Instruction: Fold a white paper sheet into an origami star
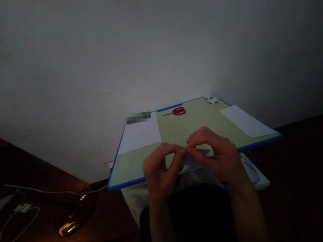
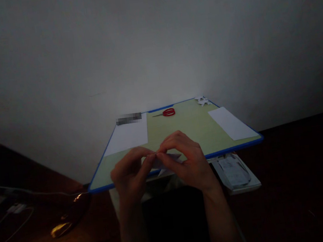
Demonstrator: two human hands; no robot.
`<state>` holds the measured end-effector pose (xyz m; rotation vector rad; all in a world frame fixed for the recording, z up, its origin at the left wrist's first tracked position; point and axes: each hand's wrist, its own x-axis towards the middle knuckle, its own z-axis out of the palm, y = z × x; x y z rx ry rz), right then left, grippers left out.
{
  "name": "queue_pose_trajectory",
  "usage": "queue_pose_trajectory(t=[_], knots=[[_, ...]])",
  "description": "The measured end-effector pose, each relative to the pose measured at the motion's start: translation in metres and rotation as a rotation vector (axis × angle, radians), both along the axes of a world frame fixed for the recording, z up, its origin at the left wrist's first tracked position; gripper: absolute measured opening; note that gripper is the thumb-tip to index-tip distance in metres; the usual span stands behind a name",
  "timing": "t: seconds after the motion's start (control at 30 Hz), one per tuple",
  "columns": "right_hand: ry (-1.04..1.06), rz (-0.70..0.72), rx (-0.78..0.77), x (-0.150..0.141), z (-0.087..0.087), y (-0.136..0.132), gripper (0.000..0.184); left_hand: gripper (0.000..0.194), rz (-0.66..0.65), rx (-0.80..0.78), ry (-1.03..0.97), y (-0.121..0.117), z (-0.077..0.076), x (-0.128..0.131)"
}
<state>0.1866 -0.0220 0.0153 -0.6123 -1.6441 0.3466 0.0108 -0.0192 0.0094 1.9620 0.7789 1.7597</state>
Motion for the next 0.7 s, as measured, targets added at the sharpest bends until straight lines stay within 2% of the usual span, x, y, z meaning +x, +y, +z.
queue_pose_trajectory(t=[0.17, 0.3, 0.5, 0.7], knots=[[-0.046, -0.017, -0.162, 0.003, -0.005, 0.004, 0.001, 0.008, 0.039, -0.079, -0.097, 0.008, -0.007, 0.001], [-0.094, -0.035, -0.271, 0.004, -0.01, 0.006, 0.01, 0.005, 0.075, -0.114, -0.105, 0.011, -0.01, 0.002], [-0.076, -0.065, -0.271, 0.003, -0.012, 0.008, 0.006, 0.009, 0.105, -0.153, -0.022, 0.01, -0.007, 0.006], [-0.087, -0.021, -0.305, 0.0, -0.009, 0.01, 0.01, 0.011, 0.167, -0.136, -0.004, 0.013, -0.008, 0.005]])
